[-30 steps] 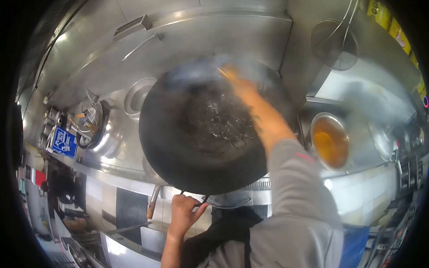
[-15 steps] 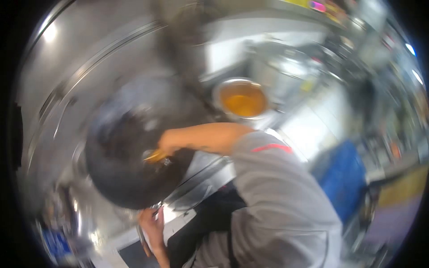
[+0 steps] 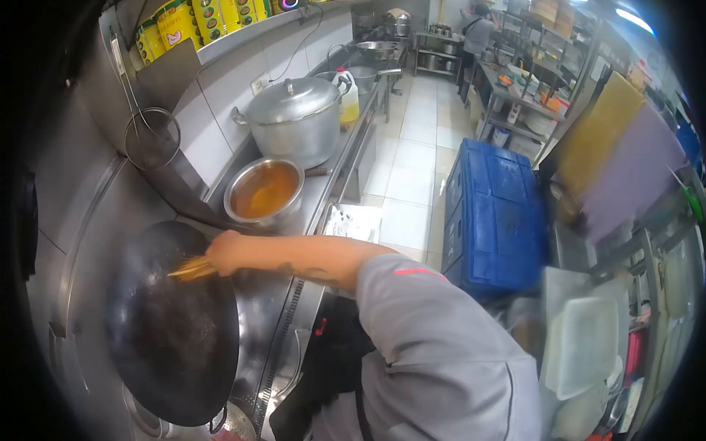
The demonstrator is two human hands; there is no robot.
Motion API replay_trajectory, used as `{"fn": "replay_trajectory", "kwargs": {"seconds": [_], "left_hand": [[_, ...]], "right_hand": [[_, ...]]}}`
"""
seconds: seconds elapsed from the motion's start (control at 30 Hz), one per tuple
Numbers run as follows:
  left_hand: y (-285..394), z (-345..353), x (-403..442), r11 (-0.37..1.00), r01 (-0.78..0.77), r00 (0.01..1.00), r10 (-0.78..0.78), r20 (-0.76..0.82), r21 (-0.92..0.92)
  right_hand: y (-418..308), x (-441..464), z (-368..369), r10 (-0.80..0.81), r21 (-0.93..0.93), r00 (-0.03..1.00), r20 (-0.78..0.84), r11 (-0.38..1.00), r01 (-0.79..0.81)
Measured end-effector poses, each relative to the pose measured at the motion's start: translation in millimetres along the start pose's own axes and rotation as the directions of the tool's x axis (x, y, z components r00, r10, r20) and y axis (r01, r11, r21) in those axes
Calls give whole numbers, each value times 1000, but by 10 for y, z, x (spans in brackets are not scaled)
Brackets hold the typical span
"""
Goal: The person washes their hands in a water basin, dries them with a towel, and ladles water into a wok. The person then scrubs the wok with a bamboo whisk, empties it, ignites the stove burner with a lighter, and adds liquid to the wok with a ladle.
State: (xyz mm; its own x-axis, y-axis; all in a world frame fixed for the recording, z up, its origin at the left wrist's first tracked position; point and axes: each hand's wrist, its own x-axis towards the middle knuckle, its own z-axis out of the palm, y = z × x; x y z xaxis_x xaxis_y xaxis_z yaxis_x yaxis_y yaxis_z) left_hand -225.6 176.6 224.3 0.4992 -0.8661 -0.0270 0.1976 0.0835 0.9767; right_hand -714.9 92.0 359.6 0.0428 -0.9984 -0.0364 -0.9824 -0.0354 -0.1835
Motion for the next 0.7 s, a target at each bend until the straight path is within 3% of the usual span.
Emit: {"fn": "replay_trajectory", "kwargs": {"seconds": [0.03,0.1,0.13,0.23,0.3,0.33,0.37,0.4,0.5,0.7], "left_hand": [[166,248,-100,961,181,983,-178,36,-207],[450,502,-301,679,453,877,-455,153,-577],[317,393,-137,644,474,873,-436,221,-600],[-33,-63,486,702,457,889,-352,293,-545],[202,-105,540,674,463,887,-348,305,-576],[312,-73,616,769,348,934,-337,122,-536],[424,-85,681,851,249,950,-309,-56,-463],[518,-142,791,861,234,958,-284,-45,-450],[756,-180,999,909,201,976,-218,-7,-366],[1024,59,872,976,124,990,-134,-47,-179]], "right_hand": [[56,-103,129,15,53,999,-33,998,-13],[145,-242,380,14,107,993,-113,994,-2],[169,-355,457,40,184,993,-108,983,-20],[194,-456,875,46,296,983,-178,955,9],[92,-597,807,26,373,996,-82,928,7],[34,-673,768,5,442,1000,-18,897,4],[7,-741,892,-39,430,996,-81,900,71],[-43,-798,972,-73,415,987,-147,901,128],[-155,-938,993,-66,465,998,1,883,58],[79,-997,1140,86,680,982,-169,731,53]]}}
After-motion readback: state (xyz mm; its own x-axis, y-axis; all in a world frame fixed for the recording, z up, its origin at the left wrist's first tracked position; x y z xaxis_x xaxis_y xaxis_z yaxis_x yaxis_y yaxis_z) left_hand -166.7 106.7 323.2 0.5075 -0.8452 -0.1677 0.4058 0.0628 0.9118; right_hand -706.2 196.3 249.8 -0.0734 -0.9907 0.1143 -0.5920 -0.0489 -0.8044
